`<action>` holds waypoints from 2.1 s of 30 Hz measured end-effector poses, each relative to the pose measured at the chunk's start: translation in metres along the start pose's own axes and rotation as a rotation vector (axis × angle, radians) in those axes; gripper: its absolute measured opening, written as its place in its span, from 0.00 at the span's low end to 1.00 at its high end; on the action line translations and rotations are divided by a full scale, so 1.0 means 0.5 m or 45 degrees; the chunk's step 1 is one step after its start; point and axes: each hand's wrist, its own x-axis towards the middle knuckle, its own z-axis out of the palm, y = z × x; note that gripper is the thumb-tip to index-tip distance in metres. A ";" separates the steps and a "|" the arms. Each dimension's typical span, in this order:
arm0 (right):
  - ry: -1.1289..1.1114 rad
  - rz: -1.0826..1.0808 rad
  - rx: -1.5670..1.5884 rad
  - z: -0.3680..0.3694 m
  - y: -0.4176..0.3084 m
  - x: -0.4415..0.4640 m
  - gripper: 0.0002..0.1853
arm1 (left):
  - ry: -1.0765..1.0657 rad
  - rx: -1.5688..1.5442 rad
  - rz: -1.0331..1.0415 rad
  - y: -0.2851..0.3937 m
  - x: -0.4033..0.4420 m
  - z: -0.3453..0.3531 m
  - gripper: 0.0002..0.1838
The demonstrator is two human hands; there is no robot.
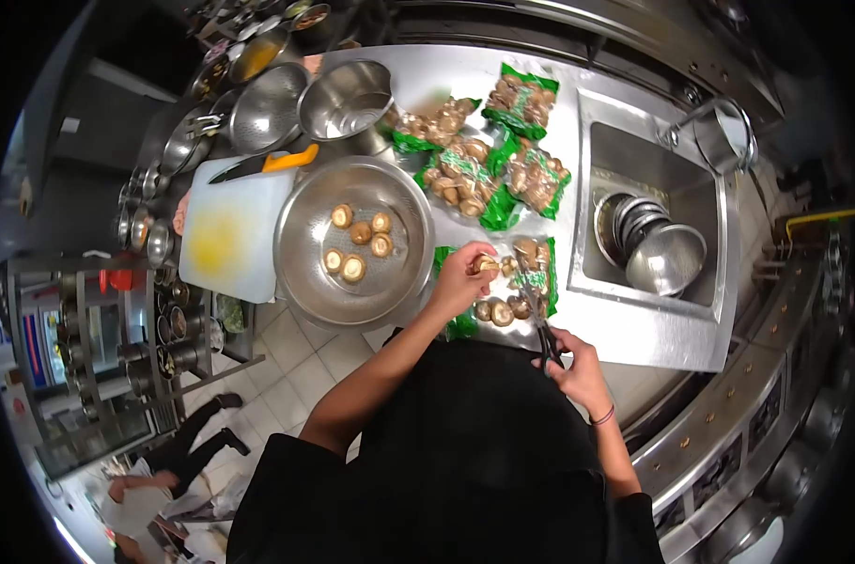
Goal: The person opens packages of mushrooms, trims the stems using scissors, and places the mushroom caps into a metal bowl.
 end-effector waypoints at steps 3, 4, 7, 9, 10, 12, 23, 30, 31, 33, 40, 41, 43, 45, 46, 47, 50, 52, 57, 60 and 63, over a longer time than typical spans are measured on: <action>-0.010 -0.059 -0.077 0.014 0.004 0.011 0.28 | -0.055 -0.344 0.018 0.012 -0.034 -0.007 0.21; -0.015 -0.094 -0.192 0.009 -0.008 0.026 0.28 | -0.103 -0.506 0.046 0.019 -0.033 -0.013 0.24; -0.037 -0.162 -0.194 0.007 -0.007 0.040 0.27 | -0.114 -0.506 0.117 0.003 -0.047 -0.022 0.25; -0.068 -0.171 -0.180 0.008 -0.010 0.048 0.27 | -0.042 -0.443 0.173 -0.003 -0.059 -0.018 0.26; -0.118 -0.135 -0.148 0.009 -0.011 0.047 0.26 | -0.023 -0.454 0.178 -0.009 -0.064 -0.013 0.26; -0.189 -0.108 -0.122 0.010 -0.005 0.045 0.25 | 0.043 -0.445 0.264 -0.013 -0.071 0.000 0.26; -0.519 -0.044 0.361 0.013 0.058 0.056 0.08 | 0.675 0.274 0.621 -0.121 -0.053 0.087 0.17; -0.911 -0.107 0.287 -0.055 0.067 0.025 0.18 | 1.046 0.661 0.724 -0.103 -0.111 0.109 0.13; -0.870 -0.101 0.314 -0.061 0.158 0.062 0.18 | 1.062 0.688 0.730 -0.067 -0.143 0.096 0.13; -0.845 -0.070 0.320 -0.079 0.180 0.096 0.18 | 0.973 0.683 0.517 0.020 -0.215 0.039 0.15; -0.740 -0.093 0.077 -0.079 0.047 0.172 0.21 | 1.512 1.003 0.589 0.058 -0.246 -0.113 0.36; -0.743 -0.112 0.045 -0.058 0.026 0.171 0.22 | 1.495 0.946 0.609 0.063 -0.266 -0.113 0.39; -0.774 -0.147 -0.021 -0.022 -0.006 0.168 0.22 | 1.290 0.685 0.559 0.058 -0.350 -0.096 0.40; -0.825 -0.182 -0.083 0.024 -0.034 0.162 0.23 | 1.288 0.510 0.553 0.008 -0.419 -0.101 0.38; -0.854 -0.200 -0.110 0.049 -0.045 0.155 0.23 | 1.278 0.371 0.545 -0.016 -0.467 -0.104 0.37; -0.880 -0.218 -0.141 0.074 -0.056 0.148 0.23 | 1.397 0.344 0.549 -0.060 -0.507 -0.114 0.36; -0.991 -0.281 -0.230 0.163 -0.090 0.115 0.24 | 1.640 0.269 0.486 -0.195 -0.640 -0.179 0.33; -1.084 -0.366 -0.219 0.225 -0.112 0.091 0.24 | 1.785 0.207 0.387 -0.242 -0.726 -0.215 0.28; -1.018 -0.403 0.163 0.316 -0.166 -0.041 0.18 | 1.717 0.161 0.568 -0.285 -0.772 -0.277 0.11; -0.764 -0.364 -0.004 0.241 -0.156 -0.080 0.15 | 1.361 0.218 0.619 -0.219 -0.702 -0.248 0.08; -0.448 -0.254 0.142 0.134 -0.122 -0.125 0.14 | 0.857 0.198 0.542 -0.153 -0.614 -0.162 0.07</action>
